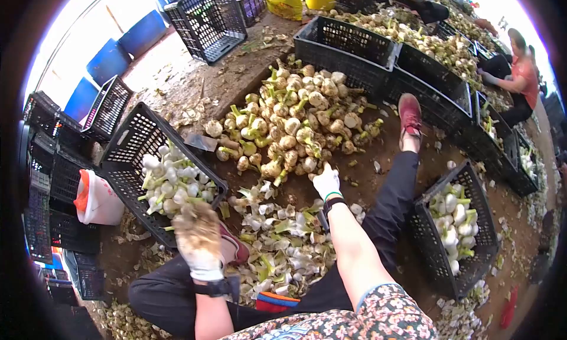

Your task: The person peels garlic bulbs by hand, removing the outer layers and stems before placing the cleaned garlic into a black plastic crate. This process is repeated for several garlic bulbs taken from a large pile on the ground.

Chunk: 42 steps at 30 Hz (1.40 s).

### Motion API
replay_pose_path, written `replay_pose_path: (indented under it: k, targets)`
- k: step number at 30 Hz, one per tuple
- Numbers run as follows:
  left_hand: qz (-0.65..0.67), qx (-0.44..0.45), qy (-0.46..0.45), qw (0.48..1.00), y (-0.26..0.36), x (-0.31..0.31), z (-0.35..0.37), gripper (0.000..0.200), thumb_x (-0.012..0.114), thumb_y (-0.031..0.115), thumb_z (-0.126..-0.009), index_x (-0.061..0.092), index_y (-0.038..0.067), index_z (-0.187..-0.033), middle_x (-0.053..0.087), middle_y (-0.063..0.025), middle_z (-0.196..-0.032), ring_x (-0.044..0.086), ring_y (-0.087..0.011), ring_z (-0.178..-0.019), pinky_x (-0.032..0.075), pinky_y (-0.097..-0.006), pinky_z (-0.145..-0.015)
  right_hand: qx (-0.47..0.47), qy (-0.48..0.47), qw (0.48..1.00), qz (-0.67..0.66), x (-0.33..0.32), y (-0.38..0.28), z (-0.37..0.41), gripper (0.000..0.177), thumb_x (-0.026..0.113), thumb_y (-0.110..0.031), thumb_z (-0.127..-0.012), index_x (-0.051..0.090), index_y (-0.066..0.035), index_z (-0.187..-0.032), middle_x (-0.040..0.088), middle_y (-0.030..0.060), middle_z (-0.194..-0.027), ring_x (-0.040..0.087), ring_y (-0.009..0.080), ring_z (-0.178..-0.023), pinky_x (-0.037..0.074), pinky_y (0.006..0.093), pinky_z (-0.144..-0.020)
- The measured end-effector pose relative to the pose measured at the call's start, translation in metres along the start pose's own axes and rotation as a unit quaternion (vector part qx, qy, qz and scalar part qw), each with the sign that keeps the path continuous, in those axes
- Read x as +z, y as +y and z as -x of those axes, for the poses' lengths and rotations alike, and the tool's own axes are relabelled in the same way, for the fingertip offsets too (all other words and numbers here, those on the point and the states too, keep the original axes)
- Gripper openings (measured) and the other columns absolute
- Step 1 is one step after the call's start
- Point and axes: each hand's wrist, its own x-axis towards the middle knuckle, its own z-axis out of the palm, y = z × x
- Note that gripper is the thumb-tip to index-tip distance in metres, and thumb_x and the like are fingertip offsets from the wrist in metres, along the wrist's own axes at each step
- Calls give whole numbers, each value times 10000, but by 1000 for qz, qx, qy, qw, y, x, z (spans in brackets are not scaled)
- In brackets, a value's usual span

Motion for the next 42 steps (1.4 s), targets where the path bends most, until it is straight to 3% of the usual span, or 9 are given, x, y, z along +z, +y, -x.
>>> replay_pose_path:
  k: [5, 8, 10, 12, 16, 23, 36, 40, 42]
  targets:
    - [-220, -88, 198, 951, -65, -50, 26, 370, 613, 221, -961, 522, 136, -1309, 632, -71, -1113, 628, -237, -981, 532, -397, -881, -2, -19, 997, -71, 26, 41, -19, 547, 654, -149, -806, 505, -11, -1314, 669, 250, -966, 655, 400, -935, 542, 420, -812]
    - [-396, -145, 143, 895, -88, -61, 34, 532, 652, 134, -932, 416, 81, -1406, 528, -98, -1310, 576, -199, -1085, 486, -332, -922, 177, -138, 830, -510, 18, 45, 43, 295, 490, 45, -873, 480, 35, -1169, 614, 188, -786, 623, 282, -623, 512, 416, -512]
    - [-462, -182, 98, 863, -100, -71, 38, 668, 668, 86, -913, 327, 44, -1486, 421, -129, -1453, 464, -221, -1279, 370, -315, -1074, 293, -304, 545, -724, 11, 48, 83, 383, 458, 31, -923, 404, -16, -1300, 624, 211, -969, 645, 334, -688, 569, 480, -630]
    - [-444, -167, 19, 880, -110, -75, 45, 700, 660, 74, -916, 288, 45, -1507, 435, -129, -1446, 453, -195, -1282, 356, -317, -1087, 173, -403, 509, -741, -22, 14, 146, 470, 565, -65, -933, 441, -89, -1386, 642, 192, -1115, 681, 343, -892, 592, 471, -793]
    - [-407, -93, 6, 909, -103, -46, 51, 732, 698, -43, -838, 344, 42, -1473, 512, -91, -1349, 545, -172, -1166, 466, -279, -982, 18, -361, 789, -498, -53, -43, 197, 459, 658, -213, -940, 542, -44, -1350, 663, 47, -1086, 636, 135, -888, 527, 291, -738]
    - [-685, 182, -127, 694, -85, -24, 65, 805, 886, 47, -603, 515, 47, -1317, 489, -115, -1262, 531, -262, -1192, 466, -361, -1009, -100, -240, 856, -447, -77, -96, 228, 328, 748, -209, -868, 656, -16, -1116, 680, 14, -988, 615, 97, -871, 505, 260, -791]
    - [-342, -19, -102, 934, -67, 39, 104, 610, 750, -70, -767, 494, 44, -1310, 527, -63, -1267, 566, -198, -1153, 514, -336, -956, -177, -333, 785, -491, -139, -71, 236, 266, 625, 86, -843, 678, 16, -1094, 699, 56, -1015, 654, 137, -916, 534, 276, -849]
    - [-317, -76, -40, 945, -59, 46, 107, 361, 635, 99, -938, 518, 76, -1279, 597, -58, -1165, 618, -140, -964, 582, -293, -718, -303, -323, 762, -473, -143, -65, 230, 685, 348, 243, -620, 609, -7, -1202, 665, 58, -1145, 593, 165, -1109, 469, 296, -979]
    - [-351, -55, -51, 933, -59, 47, 114, 482, 700, 143, -903, 465, 80, -1319, 582, -71, -1158, 603, -146, -978, 555, -288, -801, -286, -263, 846, -366, -142, -66, 239, 433, 612, 132, -724, 654, -6, -1132, 680, 55, -1098, 607, 149, -1041, 477, 275, -909]
